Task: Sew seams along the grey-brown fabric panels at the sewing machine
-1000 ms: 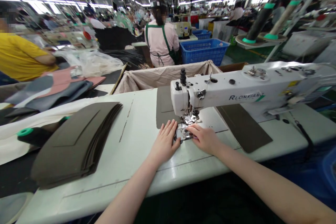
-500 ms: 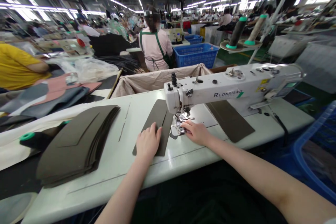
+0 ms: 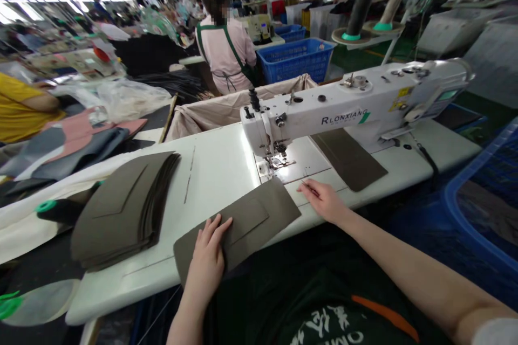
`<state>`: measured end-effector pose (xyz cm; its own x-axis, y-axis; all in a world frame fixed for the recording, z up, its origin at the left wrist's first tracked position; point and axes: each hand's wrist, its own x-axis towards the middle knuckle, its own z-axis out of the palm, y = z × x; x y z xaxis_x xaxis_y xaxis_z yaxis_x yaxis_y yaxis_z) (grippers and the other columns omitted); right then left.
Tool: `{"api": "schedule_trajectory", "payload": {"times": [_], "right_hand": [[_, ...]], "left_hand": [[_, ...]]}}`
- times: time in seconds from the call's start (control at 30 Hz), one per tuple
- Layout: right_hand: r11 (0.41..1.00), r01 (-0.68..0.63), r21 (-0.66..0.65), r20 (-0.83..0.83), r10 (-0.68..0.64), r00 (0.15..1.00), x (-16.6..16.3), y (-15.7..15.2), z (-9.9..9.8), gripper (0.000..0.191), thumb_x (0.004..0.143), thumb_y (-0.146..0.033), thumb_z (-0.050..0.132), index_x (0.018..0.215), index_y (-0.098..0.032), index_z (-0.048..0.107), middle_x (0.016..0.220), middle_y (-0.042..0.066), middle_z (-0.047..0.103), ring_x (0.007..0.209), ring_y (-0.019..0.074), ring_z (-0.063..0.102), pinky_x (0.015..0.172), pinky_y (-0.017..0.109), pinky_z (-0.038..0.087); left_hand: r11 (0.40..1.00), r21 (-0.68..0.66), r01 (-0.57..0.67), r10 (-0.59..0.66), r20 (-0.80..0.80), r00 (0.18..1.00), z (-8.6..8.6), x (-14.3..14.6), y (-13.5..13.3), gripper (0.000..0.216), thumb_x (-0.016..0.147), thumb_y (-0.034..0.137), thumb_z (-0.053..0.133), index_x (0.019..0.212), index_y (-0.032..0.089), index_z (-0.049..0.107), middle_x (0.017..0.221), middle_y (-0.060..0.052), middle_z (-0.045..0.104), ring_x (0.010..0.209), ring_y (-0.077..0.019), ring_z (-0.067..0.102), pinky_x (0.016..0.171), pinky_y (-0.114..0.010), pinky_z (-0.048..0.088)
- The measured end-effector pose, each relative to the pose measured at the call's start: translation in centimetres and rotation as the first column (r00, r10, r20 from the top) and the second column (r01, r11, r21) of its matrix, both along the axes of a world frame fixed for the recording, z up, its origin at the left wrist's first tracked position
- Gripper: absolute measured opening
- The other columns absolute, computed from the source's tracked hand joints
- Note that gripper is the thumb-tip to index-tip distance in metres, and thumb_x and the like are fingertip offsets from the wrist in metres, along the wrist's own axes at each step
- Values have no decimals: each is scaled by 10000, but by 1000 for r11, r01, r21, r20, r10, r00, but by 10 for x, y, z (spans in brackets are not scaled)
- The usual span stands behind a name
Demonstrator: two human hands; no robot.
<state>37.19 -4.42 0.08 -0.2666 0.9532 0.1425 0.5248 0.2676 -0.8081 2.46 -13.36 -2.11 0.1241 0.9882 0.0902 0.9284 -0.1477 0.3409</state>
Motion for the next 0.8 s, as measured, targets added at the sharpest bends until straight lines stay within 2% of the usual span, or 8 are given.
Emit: {"api": "schedule_trajectory", "payload": {"times": [0.07,0.17,0.27,0.3,0.4,0.53,0.7,0.8], "right_hand": [[994,55,-95,-62,-61,996,12,-30,-2,299,982,-404,390,902,-211,603,745,4,624,690,160,585,664,266,422],[976,115,-185,-65,-129,990,28,-71,-7,290,976,-411,401,843,-212,566,713,-3,582,669,159,563,645,267,422],[962,138,-234,-7,-144,990,37,-95,-12,240,970,-408,417,886,-220,539,725,-12,568,640,151,542,630,267,411],[959,141,-245,12,-143,990,39,-99,-13,223,973,-402,411,915,-223,532,747,-11,577,650,151,549,633,268,408],[957,140,-255,81,-123,989,39,-104,-14,171,966,-380,431,953,-232,517,775,-18,589,672,152,566,628,264,392],[961,102,-259,193,-52,980,32,-102,-14,145,922,-377,524,884,-238,517,678,-52,553,608,140,540,571,250,339],[961,50,-273,204,7,979,22,-101,-14,167,926,-382,519,850,-233,508,679,-50,577,611,139,558,555,239,312],[961,48,-273,199,8,980,16,-99,-15,194,931,-393,505,827,-231,492,670,-45,575,598,142,558,539,238,296]], "left_hand": [[998,12,55,-55,29,998,7,12,10,473,917,89,309,1308,265,508,1475,-44,407,1424,-254,268,1156,-559,235],[990,94,108,-113,47,992,18,54,16,343,934,230,450,1264,255,535,1441,-64,449,1390,-282,326,1135,-555,277],[960,106,258,-262,25,965,20,111,11,523,850,347,636,1338,243,481,1404,-100,481,1284,-299,440,1056,-503,384],[946,107,307,-311,16,950,18,128,9,525,845,334,649,1337,247,487,1352,-99,527,1220,-292,490,1004,-482,423],[909,180,375,-386,30,922,5,159,9,277,888,222,592,1162,254,612,1117,-65,656,1029,-242,586,854,-402,481],[902,251,352,-392,134,910,-5,163,17,106,897,193,574,953,234,654,1005,-43,670,1007,-210,602,867,-366,492],[931,188,314,-357,282,890,5,162,18,64,902,208,559,905,229,619,1010,-35,659,1071,-200,595,1038,-431,445],[941,150,302,-336,329,883,8,164,15,68,902,219,552,927,236,613,1050,-48,639,1082,-205,587,1074,-478,416]]}}
